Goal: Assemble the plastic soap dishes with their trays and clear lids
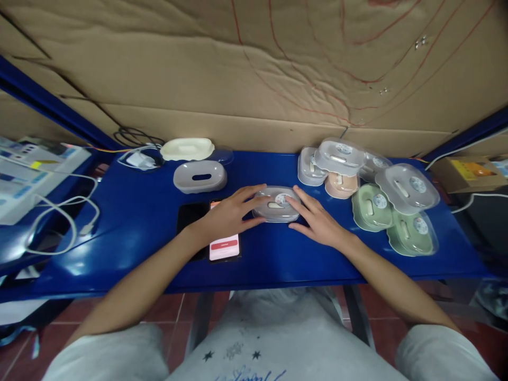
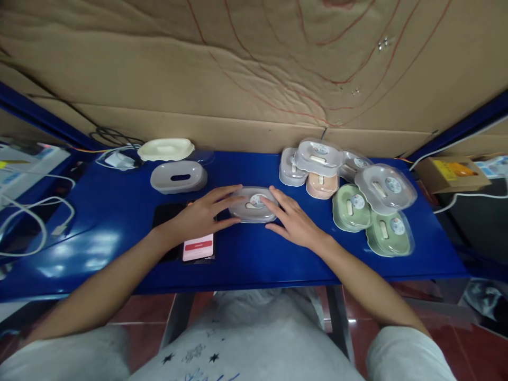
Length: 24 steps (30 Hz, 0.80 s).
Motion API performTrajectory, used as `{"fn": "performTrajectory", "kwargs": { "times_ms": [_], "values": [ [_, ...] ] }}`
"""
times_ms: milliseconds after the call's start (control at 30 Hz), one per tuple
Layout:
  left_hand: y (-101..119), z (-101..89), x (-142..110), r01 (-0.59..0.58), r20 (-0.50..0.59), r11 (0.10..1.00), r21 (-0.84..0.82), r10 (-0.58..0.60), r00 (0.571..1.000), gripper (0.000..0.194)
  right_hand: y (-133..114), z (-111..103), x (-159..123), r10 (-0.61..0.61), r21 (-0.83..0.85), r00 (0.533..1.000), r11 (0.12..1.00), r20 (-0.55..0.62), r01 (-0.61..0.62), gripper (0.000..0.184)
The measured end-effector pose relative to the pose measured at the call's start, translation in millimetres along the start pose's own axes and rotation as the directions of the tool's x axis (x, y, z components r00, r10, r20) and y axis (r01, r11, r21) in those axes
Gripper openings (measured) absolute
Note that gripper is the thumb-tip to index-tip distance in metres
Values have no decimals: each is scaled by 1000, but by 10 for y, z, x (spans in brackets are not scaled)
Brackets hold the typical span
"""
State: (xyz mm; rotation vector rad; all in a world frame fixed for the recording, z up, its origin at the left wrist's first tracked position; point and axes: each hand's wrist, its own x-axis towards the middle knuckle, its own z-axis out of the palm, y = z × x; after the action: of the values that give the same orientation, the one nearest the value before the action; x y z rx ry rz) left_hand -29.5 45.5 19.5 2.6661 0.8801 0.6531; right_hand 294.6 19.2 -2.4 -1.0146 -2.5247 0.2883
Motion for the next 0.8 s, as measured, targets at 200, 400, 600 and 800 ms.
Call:
{"fn": "performTrajectory", "kwargs": {
  "times_ms": [200, 400, 600, 800],
  "values": [
    [-1, -23, -29, 88, 78, 994, -59, -84, 993, 52, 0, -12, -7, 27, 41, 1000, 999, 10, -27, 84],
    [-26, -29, -35, 98, 69, 990, -96, -92, 993, 50, -26, -14, -2, 18, -2, 1000, 1000, 7, -18, 80],
    [-2, -49, -10, 69, 96, 997, -21, -67, 993, 51, -51, 5, 2, -13, -36, 1000, 999, -19, 12, 78],
    [96, -53, 12, 79, 114, 995, 66, -86, 990, 46, -11, 41, 24, -32, -115, 999, 993, 2, 32, 78]
  ]
}}
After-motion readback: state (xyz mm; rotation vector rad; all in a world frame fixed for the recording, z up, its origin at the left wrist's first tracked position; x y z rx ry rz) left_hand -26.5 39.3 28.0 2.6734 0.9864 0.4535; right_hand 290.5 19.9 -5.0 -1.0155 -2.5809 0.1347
